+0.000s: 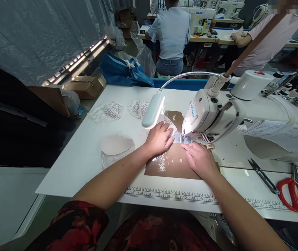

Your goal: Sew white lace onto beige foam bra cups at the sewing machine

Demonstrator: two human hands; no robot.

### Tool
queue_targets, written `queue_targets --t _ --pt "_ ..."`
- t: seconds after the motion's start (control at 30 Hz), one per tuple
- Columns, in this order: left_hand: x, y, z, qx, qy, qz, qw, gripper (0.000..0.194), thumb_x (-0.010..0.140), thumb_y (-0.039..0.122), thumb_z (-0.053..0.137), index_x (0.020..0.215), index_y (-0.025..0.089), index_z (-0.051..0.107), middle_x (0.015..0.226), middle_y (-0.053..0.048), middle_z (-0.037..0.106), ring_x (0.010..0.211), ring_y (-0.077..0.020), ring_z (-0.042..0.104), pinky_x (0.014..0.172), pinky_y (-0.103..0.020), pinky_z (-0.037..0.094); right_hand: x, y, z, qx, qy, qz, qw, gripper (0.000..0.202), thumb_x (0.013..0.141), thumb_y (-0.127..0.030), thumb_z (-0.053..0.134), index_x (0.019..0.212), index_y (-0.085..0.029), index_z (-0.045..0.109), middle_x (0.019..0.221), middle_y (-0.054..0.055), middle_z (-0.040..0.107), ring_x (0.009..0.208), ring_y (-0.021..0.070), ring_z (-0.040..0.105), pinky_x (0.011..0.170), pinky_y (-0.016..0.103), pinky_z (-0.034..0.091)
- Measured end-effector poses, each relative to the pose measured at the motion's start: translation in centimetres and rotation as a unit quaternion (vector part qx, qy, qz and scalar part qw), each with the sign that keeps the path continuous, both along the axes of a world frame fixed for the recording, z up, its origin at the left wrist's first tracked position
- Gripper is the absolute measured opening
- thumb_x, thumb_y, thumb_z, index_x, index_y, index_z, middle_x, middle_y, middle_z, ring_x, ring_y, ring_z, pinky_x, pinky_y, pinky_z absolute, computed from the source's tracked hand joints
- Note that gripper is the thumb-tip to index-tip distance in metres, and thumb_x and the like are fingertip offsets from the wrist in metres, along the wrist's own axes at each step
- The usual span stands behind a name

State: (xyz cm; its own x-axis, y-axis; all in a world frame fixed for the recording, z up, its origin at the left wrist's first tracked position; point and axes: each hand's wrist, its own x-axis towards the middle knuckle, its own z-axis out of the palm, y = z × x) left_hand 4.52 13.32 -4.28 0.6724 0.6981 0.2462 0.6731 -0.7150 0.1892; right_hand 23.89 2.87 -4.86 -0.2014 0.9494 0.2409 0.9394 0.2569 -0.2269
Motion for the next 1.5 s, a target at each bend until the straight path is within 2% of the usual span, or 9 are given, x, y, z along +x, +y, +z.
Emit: queue_targets --t 0.2,0.33,0.47,0.6,0.7,0.97,1.2,1.33,1.5 --pt "-0.8 0.0 0.3 -0.013 0.015 0.054 0.998 0.038 0.092 0.041 0.048 0.119 0.017 0.060 0.128 -0.014 0.057 0.119 -0.0336 0.049 0.097 -0.050 0.043 0.5 0.0 -0.3 0.010 0.009 0.021 1.000 0.038 0.090 -0.015 0.042 0.114 -0.018 0.071 0.091 0.008 0.069 0.084 0.0216 0.062 0.070 0.032 0.046" --pt "-2.8 -0.1 3.1 -0.064 -0.006 0.064 0.996 0.048 0.092 0.044 0.049 0.132 0.017 0.049 0.132 -0.014 0.056 0.119 -0.0311 0.052 0.096 -0.045 0.046 0.8 -0.1 -0.6 0.021 0.023 0.036 0.999 0.037 0.090 -0.016 0.042 0.115 -0.020 0.069 0.093 0.007 0.070 0.085 0.0218 0.063 0.068 0.032 0.047" --pt "-8.0 -0.1 5.9 -0.052 0.009 0.149 0.987 0.046 0.096 0.047 0.037 0.124 0.014 0.051 0.123 -0.017 0.060 0.115 -0.0332 0.054 0.095 -0.048 0.045 1.0 -0.2 -0.7 0.025 0.023 0.037 0.999 0.036 0.090 -0.017 0.044 0.114 -0.021 0.070 0.094 0.006 0.070 0.084 0.0217 0.064 0.066 0.032 0.047" --pt "-14.3 -1.3 5.3 -0.089 0.075 0.321 0.940 0.038 0.088 0.048 0.046 0.096 0.012 0.056 0.106 -0.021 0.062 0.110 -0.0402 0.054 0.091 -0.057 0.043 1.0 -0.2 -0.6 0.024 0.021 0.038 0.999 0.036 0.090 -0.016 0.043 0.114 -0.020 0.070 0.094 0.008 0.070 0.086 0.0228 0.064 0.068 0.033 0.046" --pt "-16.1 -3.8 4.4 -0.154 0.039 0.264 0.951 0.030 0.090 0.045 0.042 0.083 0.018 0.052 0.105 -0.015 0.061 0.102 -0.0326 0.057 0.086 -0.048 0.048 0.8 -0.2 -0.5 0.015 0.026 0.035 0.999 0.036 0.091 -0.016 0.043 0.113 -0.020 0.070 0.095 0.009 0.071 0.087 0.0231 0.064 0.069 0.033 0.046" --pt "-5.7 -7.0 4.6 -0.374 -0.113 -0.092 0.916 0.017 0.087 0.034 0.052 0.084 0.020 0.045 0.082 0.000 0.054 0.070 -0.0130 0.050 0.062 -0.024 0.043 1.0 -1.2 0.6 0.049 0.198 0.032 0.979 0.027 0.095 -0.031 0.046 0.090 -0.021 0.071 0.074 0.002 0.068 0.070 0.0166 0.061 0.066 0.028 0.044" --pt "0.7 -3.0 2.5 -0.349 -0.076 -0.083 0.930 0.038 0.074 0.028 0.061 0.111 0.018 0.057 0.093 -0.005 0.064 0.083 -0.0209 0.061 0.069 -0.031 0.049 0.9 -1.5 1.0 -0.036 0.116 0.159 0.980 0.032 0.093 -0.030 0.049 0.070 -0.020 0.067 0.066 0.001 0.065 0.065 0.0138 0.055 0.060 0.026 0.034" --pt "0.6 -2.4 2.9 -0.355 -0.056 -0.054 0.932 0.018 0.075 0.033 0.062 0.071 0.018 0.053 0.065 0.002 0.053 0.061 -0.0138 0.051 0.053 -0.025 0.037 0.7 -1.2 0.8 -0.044 0.107 0.148 0.982 0.028 0.093 -0.028 0.050 0.070 -0.019 0.065 0.068 0.001 0.065 0.068 0.0134 0.055 0.060 0.026 0.030" --pt "-1.4 -1.2 4.7 -0.318 -0.141 -0.002 0.938 0.026 0.082 0.041 0.059 0.072 0.019 0.047 0.062 0.004 0.048 0.056 -0.0112 0.044 0.052 -0.024 0.035 0.6 -1.2 0.7 -0.046 0.110 0.136 0.984 0.028 0.092 -0.025 0.051 0.067 -0.018 0.062 0.065 0.000 0.063 0.065 0.0124 0.053 0.060 0.026 0.029"
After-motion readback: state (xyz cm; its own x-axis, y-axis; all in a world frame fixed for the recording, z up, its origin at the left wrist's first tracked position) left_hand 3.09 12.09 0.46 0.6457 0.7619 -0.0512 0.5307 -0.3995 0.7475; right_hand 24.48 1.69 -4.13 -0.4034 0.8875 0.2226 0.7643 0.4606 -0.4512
